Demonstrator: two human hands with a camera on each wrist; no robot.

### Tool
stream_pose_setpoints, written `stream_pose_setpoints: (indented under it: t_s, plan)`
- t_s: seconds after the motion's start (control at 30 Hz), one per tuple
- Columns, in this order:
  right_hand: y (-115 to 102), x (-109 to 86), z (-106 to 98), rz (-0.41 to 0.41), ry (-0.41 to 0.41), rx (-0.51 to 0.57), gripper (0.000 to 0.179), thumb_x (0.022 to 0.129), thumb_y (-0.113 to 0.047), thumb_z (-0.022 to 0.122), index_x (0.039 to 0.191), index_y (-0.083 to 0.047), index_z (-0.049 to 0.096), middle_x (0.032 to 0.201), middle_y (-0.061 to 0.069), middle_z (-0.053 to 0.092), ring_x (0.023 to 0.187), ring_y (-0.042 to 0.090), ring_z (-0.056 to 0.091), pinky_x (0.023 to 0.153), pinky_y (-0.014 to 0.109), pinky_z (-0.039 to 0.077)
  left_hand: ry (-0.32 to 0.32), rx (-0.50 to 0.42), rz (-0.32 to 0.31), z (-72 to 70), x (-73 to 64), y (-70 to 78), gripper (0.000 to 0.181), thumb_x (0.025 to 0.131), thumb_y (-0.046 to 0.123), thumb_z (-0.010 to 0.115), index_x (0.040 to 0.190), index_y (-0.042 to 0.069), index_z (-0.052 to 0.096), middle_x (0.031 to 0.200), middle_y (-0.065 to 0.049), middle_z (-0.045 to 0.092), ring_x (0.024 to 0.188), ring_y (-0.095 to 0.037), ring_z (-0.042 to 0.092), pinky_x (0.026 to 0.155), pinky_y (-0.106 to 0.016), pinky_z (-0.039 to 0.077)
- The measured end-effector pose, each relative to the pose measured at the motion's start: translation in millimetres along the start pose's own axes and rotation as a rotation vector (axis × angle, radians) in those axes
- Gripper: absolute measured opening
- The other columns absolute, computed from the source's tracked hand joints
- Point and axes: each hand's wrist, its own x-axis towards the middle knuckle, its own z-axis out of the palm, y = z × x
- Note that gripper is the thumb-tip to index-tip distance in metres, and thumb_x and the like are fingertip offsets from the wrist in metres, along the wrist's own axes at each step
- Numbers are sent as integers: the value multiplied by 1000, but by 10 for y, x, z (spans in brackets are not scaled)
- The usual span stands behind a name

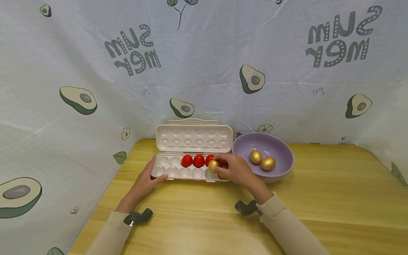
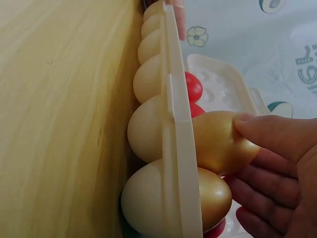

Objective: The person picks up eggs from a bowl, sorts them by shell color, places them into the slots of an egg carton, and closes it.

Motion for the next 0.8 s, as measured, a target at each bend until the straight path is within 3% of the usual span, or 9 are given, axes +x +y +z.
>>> stream_pose_setpoints:
  t_s: [0.23,0.8]
  plan:
    - [-3,4,27,-7,-14,-77,27,84,-29,76,107,-18,72,96,-6,68,84,18,62,73,33,48,1,4,2,0,-1,4,100,85,49,68,156,9,9,159,-17,14,144,-38,16,113,-58,18]
    - [9,31,72,-27,-29,-162,17,83,-28,76,98,-20,75,76,-10,62,71,16,57,61,29,41,0,-3,9,8,6,-7,100,86,49,68,156,9,9,159,-16,14,144,-38,16,114,-57,17]
